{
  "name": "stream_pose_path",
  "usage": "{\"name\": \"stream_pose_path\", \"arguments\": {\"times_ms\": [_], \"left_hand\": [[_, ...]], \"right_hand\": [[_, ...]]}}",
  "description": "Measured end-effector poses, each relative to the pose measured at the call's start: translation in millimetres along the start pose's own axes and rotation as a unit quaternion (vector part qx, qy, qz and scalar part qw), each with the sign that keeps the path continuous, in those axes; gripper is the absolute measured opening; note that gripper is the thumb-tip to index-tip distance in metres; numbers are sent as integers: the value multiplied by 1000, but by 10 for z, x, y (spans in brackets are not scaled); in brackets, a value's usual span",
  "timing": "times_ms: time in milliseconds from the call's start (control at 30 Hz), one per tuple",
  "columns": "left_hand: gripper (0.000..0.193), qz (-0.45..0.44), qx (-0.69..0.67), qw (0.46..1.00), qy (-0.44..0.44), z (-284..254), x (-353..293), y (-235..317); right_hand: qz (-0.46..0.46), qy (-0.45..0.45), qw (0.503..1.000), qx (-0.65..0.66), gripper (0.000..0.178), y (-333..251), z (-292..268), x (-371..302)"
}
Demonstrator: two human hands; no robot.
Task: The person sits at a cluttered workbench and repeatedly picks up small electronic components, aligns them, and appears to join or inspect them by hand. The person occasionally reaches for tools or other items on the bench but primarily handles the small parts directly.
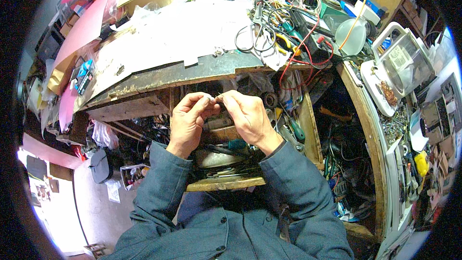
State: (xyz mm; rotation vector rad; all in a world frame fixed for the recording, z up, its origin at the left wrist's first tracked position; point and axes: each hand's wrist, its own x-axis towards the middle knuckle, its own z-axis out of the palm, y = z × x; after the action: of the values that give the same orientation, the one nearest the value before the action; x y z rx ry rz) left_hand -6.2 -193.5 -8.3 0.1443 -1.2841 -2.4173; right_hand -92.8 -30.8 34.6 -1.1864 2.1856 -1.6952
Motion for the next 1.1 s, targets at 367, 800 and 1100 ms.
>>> {"name": "stream_pose_path", "arguments": {"times_ms": [367,800,1100], "left_hand": [[16,35,46,998,9,-31,12,-37],[17,123,197,973,11,18,-25,-16],[17,186,316,930,18,33,-36,-30]], "right_hand": [[-53,18,997,-55,15,-34,54,-5],[-116,10,990,-77,18,29,35,9],[-53,41,996,-61,19,-16,116,-46]]}}
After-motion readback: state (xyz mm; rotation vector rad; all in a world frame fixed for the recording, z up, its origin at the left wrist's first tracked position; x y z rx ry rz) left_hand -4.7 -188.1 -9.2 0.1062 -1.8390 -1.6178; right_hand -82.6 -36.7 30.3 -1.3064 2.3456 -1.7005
